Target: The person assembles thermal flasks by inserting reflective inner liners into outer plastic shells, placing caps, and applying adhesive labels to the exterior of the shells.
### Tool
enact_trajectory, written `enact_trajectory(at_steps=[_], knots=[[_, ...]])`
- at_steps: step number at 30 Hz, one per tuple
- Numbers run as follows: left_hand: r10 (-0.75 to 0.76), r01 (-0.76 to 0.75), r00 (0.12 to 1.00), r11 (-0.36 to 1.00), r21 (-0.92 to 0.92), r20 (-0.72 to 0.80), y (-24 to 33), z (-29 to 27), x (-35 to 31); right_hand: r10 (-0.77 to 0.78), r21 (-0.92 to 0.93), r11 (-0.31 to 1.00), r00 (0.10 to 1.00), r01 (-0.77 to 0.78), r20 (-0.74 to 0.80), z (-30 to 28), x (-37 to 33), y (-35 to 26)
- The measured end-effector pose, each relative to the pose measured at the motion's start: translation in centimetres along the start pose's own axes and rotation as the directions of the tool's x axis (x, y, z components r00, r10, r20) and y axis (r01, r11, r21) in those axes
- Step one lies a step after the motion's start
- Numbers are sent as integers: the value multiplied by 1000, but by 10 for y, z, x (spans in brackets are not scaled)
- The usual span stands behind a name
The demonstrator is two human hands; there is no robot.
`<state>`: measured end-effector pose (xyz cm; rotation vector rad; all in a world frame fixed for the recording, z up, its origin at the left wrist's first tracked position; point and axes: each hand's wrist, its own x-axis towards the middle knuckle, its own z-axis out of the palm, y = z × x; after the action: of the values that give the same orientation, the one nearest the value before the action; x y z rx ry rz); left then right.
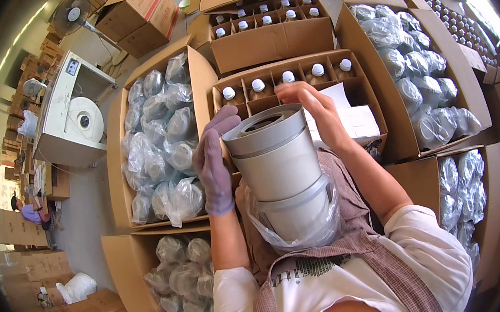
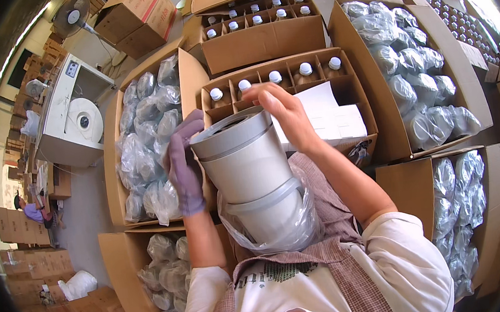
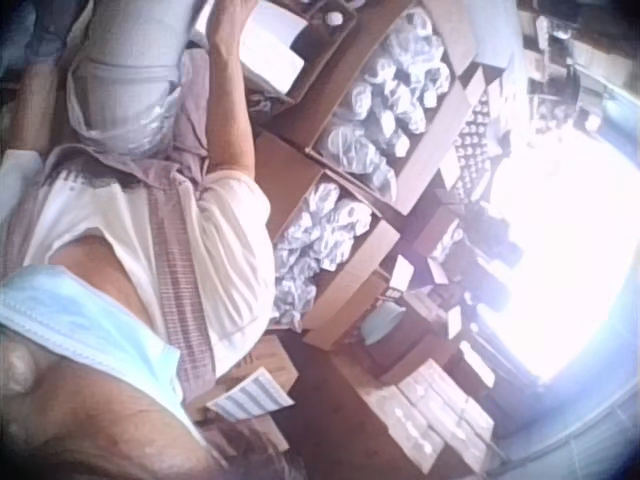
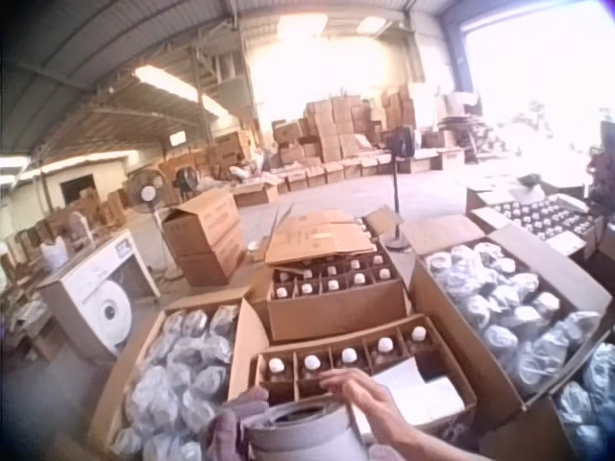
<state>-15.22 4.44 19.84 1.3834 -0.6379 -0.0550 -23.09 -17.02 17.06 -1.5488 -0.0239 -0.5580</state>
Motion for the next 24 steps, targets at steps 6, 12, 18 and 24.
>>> enact_trajectory(at_steps=[6, 12, 18, 24], knots=[[237, -247, 965, 965, 88, 108, -8, 21, -3, 212, 273, 928, 962, -254, 173, 1, 3, 17], [119, -78, 990, 912, -403, 77, -67, -9, -9, -3, -252, 967, 994, 32, 114, 15, -19, -47], [152, -203, 969, 939, 278, 192, 13, 11, 3, 330, 385, 842, 926, -377, 183, 1, 15, 13], [86, -80, 990, 995, -55, 112, -22, 2, -7, -73, -219, 971, 990, 99, 124, 6, 4, -31]])
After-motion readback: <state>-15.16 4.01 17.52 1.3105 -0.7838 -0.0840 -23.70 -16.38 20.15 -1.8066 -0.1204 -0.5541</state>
